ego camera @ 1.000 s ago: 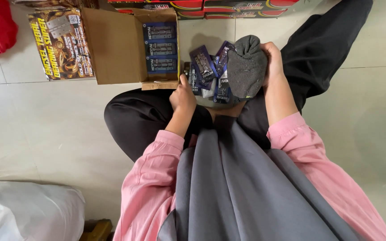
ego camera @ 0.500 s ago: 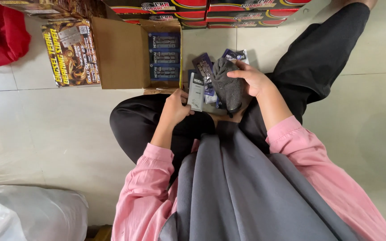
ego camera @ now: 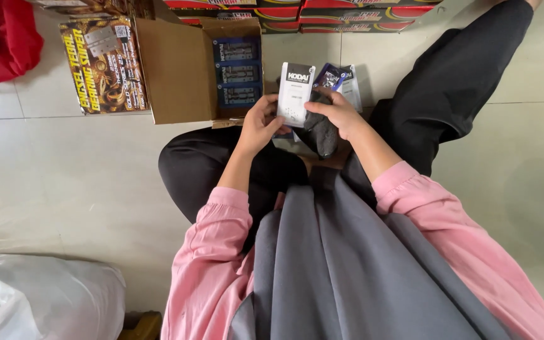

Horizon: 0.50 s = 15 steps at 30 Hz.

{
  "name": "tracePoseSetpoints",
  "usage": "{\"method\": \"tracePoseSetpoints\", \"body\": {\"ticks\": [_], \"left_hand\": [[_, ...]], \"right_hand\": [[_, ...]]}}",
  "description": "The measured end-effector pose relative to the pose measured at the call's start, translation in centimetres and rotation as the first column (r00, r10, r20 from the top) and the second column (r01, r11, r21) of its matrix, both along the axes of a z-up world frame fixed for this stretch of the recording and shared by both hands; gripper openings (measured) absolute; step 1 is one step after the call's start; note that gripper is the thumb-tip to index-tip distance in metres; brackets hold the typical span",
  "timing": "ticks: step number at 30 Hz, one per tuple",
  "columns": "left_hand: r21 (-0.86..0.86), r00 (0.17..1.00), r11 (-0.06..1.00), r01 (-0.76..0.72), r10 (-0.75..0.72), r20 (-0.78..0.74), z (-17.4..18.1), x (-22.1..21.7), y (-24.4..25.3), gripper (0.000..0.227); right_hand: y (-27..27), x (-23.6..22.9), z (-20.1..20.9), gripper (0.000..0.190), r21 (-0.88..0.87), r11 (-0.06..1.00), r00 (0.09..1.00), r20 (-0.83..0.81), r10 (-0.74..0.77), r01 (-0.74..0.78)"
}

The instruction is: The person sits on the floor and wipes the surface of small blue and white bearing packages with a dark cloth. They pick up each package, wipe it, and place it back into a cardboard box or onto a pile on the floor.

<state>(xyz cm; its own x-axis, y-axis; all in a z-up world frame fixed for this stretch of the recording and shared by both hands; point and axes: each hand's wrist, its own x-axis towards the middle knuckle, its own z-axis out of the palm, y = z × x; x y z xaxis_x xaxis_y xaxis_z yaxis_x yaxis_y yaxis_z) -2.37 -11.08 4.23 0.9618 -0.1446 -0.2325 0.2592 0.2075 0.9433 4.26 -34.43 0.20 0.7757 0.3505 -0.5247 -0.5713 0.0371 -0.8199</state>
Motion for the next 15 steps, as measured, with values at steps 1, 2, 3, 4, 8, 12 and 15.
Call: {"method": "tracePoseSetpoints", "body": {"ticks": [1,2,3,4,8,12,15], "left_hand": [[0.000,1.000,1.000,0.004,-0.004,0.004,-0.3,0.3,0.0,0.040],[-0.006,1.000,1.000,-0.014,0.014,-0.011,-0.6,0.2,-0.1,0.031],[-0.012,0.999,0.999,-0.031,0.031,-0.026,-1.0,0.1,-0.2,0.027],[-0.014,0.999,1.000,-0.026,0.026,-0.031,-0.6,0.1,-0.2,0.027],[0.168,0.999,0.985,-0.030,0.025,0.034,-1.0,0.2,-0.4,0.031],[0.142,0.998,0.989,-0.048,0.043,0.038,-1.3,0.0,-0.1,0.036],[0.131,0.994,0.991,-0.010,0.024,-0.106,4.8,0.1,-0.8,0.069]], "right_hand": [[0.3,0.4,0.3,0.035,0.000,1.000,1.000,0.004,-0.004,0.004],[0.5,0.4,0.5,0.036,-0.016,0.999,0.999,0.030,0.031,-0.030],[0.7,0.4,0.7,0.038,-0.032,0.997,0.996,0.056,0.065,-0.063],[0.9,0.1,1.3,0.038,-0.035,0.998,0.997,0.051,0.061,-0.059],[1.5,-0.3,3.0,0.034,-0.083,0.983,0.976,0.132,0.171,-0.161],[0.8,-0.7,2.4,0.048,-0.092,0.995,0.990,0.131,0.052,-0.041],[0.6,0.0,4.7,0.038,-0.064,0.989,0.983,0.136,-0.123,0.133]]}}
